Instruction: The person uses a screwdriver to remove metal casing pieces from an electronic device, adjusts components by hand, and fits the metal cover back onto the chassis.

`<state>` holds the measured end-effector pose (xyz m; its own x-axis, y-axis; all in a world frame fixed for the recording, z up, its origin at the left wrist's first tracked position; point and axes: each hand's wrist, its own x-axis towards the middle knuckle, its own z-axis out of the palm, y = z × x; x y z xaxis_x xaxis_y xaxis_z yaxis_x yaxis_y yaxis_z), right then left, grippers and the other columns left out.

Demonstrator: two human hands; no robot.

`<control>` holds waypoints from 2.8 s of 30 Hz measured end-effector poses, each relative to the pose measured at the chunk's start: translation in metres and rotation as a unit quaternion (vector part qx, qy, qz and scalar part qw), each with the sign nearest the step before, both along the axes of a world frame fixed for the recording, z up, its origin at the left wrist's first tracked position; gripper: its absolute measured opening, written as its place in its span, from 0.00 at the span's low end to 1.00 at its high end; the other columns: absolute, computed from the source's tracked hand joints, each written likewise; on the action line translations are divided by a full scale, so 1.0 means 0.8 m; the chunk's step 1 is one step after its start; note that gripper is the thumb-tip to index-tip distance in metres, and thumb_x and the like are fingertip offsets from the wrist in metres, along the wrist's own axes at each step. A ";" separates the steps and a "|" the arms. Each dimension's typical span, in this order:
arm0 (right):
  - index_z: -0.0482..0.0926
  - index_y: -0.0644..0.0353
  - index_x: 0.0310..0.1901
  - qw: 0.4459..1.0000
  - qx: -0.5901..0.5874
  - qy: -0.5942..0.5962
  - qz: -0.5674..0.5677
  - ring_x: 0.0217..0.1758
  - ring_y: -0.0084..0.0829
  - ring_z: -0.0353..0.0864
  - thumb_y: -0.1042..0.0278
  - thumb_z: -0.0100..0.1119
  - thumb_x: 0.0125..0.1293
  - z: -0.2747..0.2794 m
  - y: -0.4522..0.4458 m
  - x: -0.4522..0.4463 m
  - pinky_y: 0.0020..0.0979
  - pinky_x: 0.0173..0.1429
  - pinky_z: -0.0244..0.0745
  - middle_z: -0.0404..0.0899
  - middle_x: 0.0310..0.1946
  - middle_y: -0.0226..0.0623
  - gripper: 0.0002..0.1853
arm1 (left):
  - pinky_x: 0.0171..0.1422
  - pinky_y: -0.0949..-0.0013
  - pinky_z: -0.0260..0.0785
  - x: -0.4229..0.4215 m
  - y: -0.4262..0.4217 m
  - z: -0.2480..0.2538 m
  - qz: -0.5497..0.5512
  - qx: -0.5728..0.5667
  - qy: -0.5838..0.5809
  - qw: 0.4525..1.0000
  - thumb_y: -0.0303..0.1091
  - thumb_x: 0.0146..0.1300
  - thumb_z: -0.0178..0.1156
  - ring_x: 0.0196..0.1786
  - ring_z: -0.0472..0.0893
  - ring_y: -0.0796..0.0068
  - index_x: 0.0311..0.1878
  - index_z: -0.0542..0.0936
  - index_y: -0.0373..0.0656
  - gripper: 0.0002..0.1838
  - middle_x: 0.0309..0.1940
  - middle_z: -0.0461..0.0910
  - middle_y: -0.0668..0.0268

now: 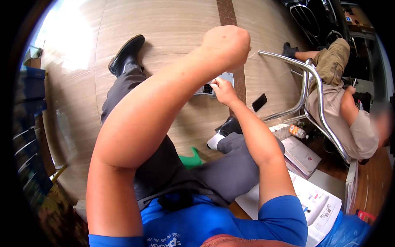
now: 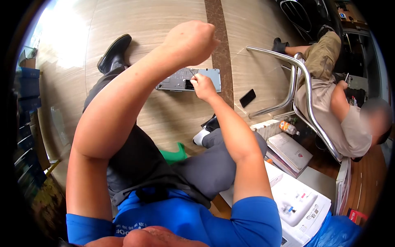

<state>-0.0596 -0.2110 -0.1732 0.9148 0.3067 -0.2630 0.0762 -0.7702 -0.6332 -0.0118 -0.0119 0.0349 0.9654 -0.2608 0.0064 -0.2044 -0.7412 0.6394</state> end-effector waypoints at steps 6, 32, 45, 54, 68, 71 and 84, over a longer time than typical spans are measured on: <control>0.79 0.64 0.39 0.990 -0.063 -0.079 0.097 0.46 0.51 0.82 0.66 0.58 0.67 -0.040 0.012 0.017 0.45 0.51 0.76 0.83 0.38 0.51 0.09 | 0.49 0.53 0.77 0.008 0.014 0.003 -0.048 0.019 0.038 0.998 0.44 0.66 0.60 0.44 0.84 0.51 0.39 0.85 0.38 0.16 0.38 0.85 0.52; 0.75 0.58 0.41 0.951 -0.263 -0.036 0.157 0.47 0.52 0.82 0.62 0.56 0.69 0.001 0.048 0.015 0.50 0.50 0.76 0.81 0.42 0.48 0.08 | 0.49 0.59 0.79 0.007 0.032 0.002 -0.078 0.061 0.066 0.993 0.34 0.62 0.61 0.48 0.85 0.59 0.43 0.86 0.42 0.11 0.43 0.86 0.57; 0.81 0.60 0.41 0.983 -0.167 -0.064 0.049 0.46 0.50 0.83 0.57 0.65 0.64 -0.044 0.028 0.024 0.47 0.51 0.76 0.84 0.39 0.50 0.14 | 0.45 0.64 0.79 0.012 0.022 -0.005 -0.082 0.085 0.074 0.990 0.28 0.56 0.64 0.46 0.86 0.64 0.43 0.87 0.45 0.11 0.42 0.87 0.62; 0.81 0.61 0.44 0.990 -0.139 -0.023 0.029 0.49 0.51 0.82 0.60 0.64 0.63 -0.025 0.022 0.030 0.46 0.54 0.76 0.83 0.40 0.53 0.14 | 0.42 0.63 0.79 0.016 0.018 -0.016 -0.091 0.090 0.061 0.990 0.27 0.54 0.65 0.43 0.86 0.64 0.41 0.87 0.43 0.10 0.39 0.86 0.61; 0.80 0.61 0.47 0.981 -0.183 -0.032 0.062 0.52 0.50 0.78 0.72 0.60 0.62 0.102 -0.002 -0.013 0.45 0.56 0.74 0.81 0.43 0.50 0.12 | 0.54 0.52 0.74 0.004 0.024 -0.008 -0.091 0.102 0.037 0.990 0.46 0.68 0.59 0.48 0.83 0.48 0.41 0.81 0.36 0.19 0.40 0.84 0.49; 0.79 0.62 0.44 0.984 -0.160 -0.039 0.065 0.51 0.49 0.78 0.72 0.61 0.61 0.099 -0.010 -0.019 0.44 0.53 0.74 0.80 0.41 0.48 0.10 | 0.53 0.51 0.74 0.005 0.020 -0.012 -0.096 0.109 0.030 0.989 0.47 0.67 0.59 0.48 0.82 0.47 0.41 0.81 0.37 0.19 0.40 0.84 0.49; 0.79 0.61 0.40 0.976 -0.084 -0.161 0.119 0.46 0.48 0.78 0.77 0.53 0.63 0.033 -0.007 -0.021 0.43 0.50 0.75 0.77 0.39 0.45 0.06 | 0.52 0.52 0.75 0.006 -0.021 -0.020 -0.120 0.147 0.025 0.981 0.46 0.68 0.60 0.47 0.83 0.49 0.43 0.83 0.37 0.18 0.40 0.84 0.51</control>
